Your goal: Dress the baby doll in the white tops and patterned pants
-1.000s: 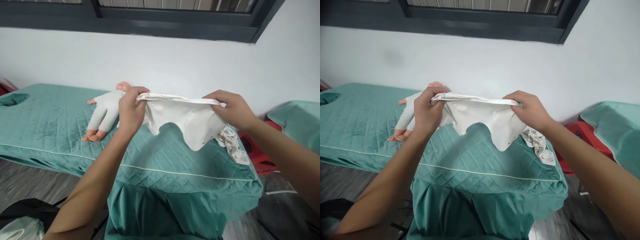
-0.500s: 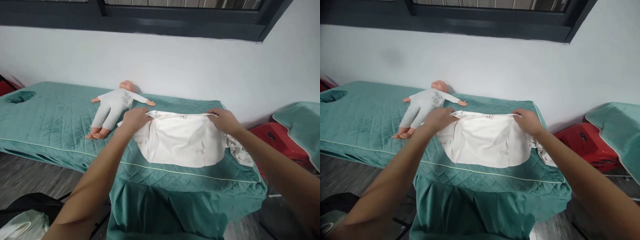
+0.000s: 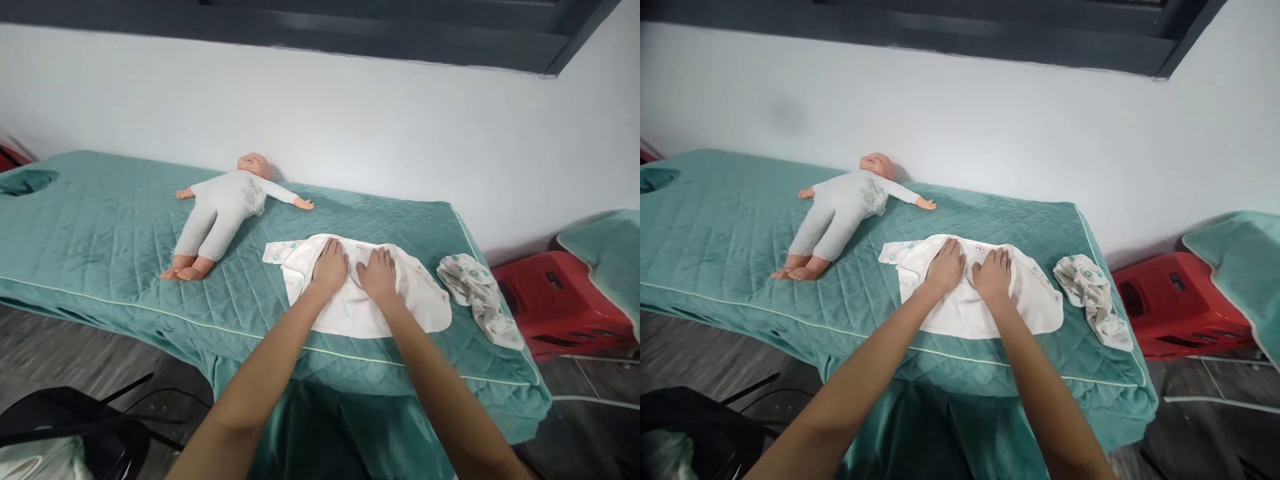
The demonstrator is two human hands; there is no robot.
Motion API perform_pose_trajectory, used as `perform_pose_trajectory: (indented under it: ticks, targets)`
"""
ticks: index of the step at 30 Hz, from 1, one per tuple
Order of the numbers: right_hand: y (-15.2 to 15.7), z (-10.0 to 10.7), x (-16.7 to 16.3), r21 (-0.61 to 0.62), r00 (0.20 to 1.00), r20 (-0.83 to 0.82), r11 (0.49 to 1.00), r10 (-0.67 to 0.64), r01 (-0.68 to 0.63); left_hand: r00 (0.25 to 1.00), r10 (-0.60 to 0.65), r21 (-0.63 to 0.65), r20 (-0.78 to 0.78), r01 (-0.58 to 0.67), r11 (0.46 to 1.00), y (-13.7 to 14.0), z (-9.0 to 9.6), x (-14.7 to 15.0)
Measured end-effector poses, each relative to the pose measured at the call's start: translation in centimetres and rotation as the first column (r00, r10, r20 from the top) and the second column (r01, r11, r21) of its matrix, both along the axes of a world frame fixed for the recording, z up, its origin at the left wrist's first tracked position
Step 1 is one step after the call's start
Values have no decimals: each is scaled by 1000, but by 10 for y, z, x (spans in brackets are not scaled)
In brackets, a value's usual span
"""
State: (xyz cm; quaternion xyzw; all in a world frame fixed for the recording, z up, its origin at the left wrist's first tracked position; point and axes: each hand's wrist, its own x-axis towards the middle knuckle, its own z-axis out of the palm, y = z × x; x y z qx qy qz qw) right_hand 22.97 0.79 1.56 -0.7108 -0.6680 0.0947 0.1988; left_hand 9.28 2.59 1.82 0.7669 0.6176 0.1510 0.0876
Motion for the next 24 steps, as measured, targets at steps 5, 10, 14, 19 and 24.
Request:
perform_pose_trajectory:
  ticks: [5, 10, 14, 19, 24]
  targets:
    - [6, 5, 0, 46, 998, 27, 997, -56, 55, 996, 86, 66, 15, -87, 994, 0, 3, 6]
    - [-1, 4, -3, 189, 997, -67, 981, -38, 50, 993, 113, 167, 26, -116, 979, -14, 4, 8]
    - [8, 8, -7, 287, 968, -247, 952, -33, 105, 996, 83, 241, 42, -90, 966, -11, 11, 7]
    - [20, 12, -18, 353, 965, -239, 917, -106, 188, 992, 96, 221, 82, -112, 969, 8, 14, 3]
    - [33, 15, -15, 358, 984, -159, 924, -85, 138, 989, 107, 201, 106, -126, 971, 32, 12, 4]
